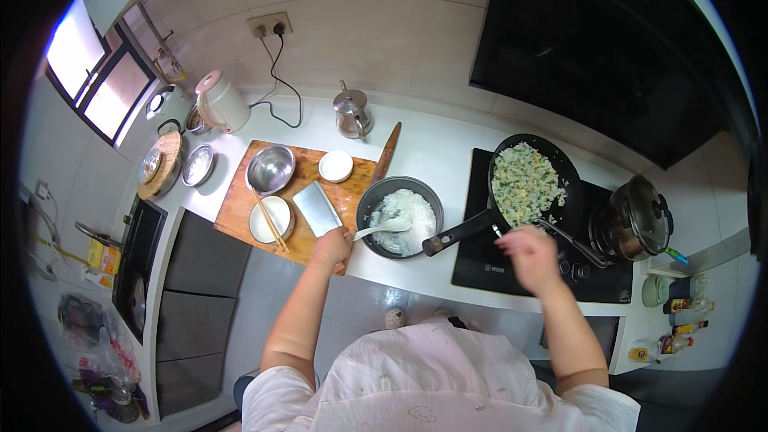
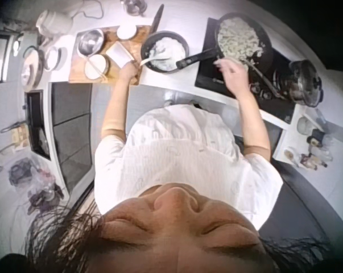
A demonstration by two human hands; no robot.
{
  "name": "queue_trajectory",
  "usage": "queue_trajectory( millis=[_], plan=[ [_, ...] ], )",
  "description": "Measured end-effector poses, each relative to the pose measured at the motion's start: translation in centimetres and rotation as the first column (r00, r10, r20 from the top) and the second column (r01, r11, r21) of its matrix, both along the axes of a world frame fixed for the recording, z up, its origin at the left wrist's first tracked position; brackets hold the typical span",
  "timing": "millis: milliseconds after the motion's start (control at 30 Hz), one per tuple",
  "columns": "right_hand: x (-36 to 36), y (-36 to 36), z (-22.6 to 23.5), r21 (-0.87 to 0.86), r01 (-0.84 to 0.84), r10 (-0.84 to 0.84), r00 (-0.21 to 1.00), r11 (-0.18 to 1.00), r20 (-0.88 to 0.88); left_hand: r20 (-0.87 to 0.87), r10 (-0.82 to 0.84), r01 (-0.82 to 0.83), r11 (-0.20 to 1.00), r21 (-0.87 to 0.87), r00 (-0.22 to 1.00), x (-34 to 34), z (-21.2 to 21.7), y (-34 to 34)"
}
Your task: The person stirs a mixture of rice and vegetables in a frying pan on a stove using a spatula. They then scoop cooked white rice from a separate bowl and add it to the pan, continuing to stir the ingredients together. Finally, the person places the bowl of remaining rice into the refrigerator.
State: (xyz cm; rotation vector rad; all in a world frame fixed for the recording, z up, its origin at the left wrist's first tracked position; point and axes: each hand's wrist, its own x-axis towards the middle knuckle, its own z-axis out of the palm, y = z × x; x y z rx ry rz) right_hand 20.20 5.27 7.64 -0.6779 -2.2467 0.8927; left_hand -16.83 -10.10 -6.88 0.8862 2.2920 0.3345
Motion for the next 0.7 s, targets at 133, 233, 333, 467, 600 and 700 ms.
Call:
queue_trajectory(
  millis=[133, 233, 333, 467, 600, 700],
  plan=[
    [-10.4, -5.6, 1.5, 0.229, -0.364, 0.320, 0.924, 0.903, 0.208, -0.062, 0.032, -0.020, 0.982, 0.188, 0.998, -1.5, -1.1, 1.2],
    [-15.7, -6.2, -0.1, 0.277, -0.382, 0.282, 0.897, 0.882, 0.339, -0.025, -0.012, 0.019, 0.955, 0.296, 1.000, -2.4, -0.9, 3.4],
    [-17.2, -5.4, -1.8, 0.247, -0.369, 0.121, 0.739, 0.896, 0.663, -0.054, -0.069, 0.082, 0.949, 0.304, 0.996, -3.1, -1.4, 5.0],
    [-15.5, -4.5, -3.8, 0.134, -0.306, 0.048, 0.521, 0.943, 0.852, -0.091, -0.136, 0.156, 0.950, 0.270, 0.986, -3.9, -3.2, 6.1],
    [-12.0, -5.5, -6.2, 0.283, -0.348, 0.021, 0.662, 0.894, 0.749, 0.078, -0.094, 0.068, 0.957, 0.283, 0.993, -3.5, -2.7, 6.4],
    [-10.0, -6.6, -5.7, 0.230, -0.397, 0.057, 0.592, 0.889, 0.804, 0.151, -0.109, 0.064, 0.959, 0.276, 0.983, -3.8, -3.2, 6.1]
  ],
)
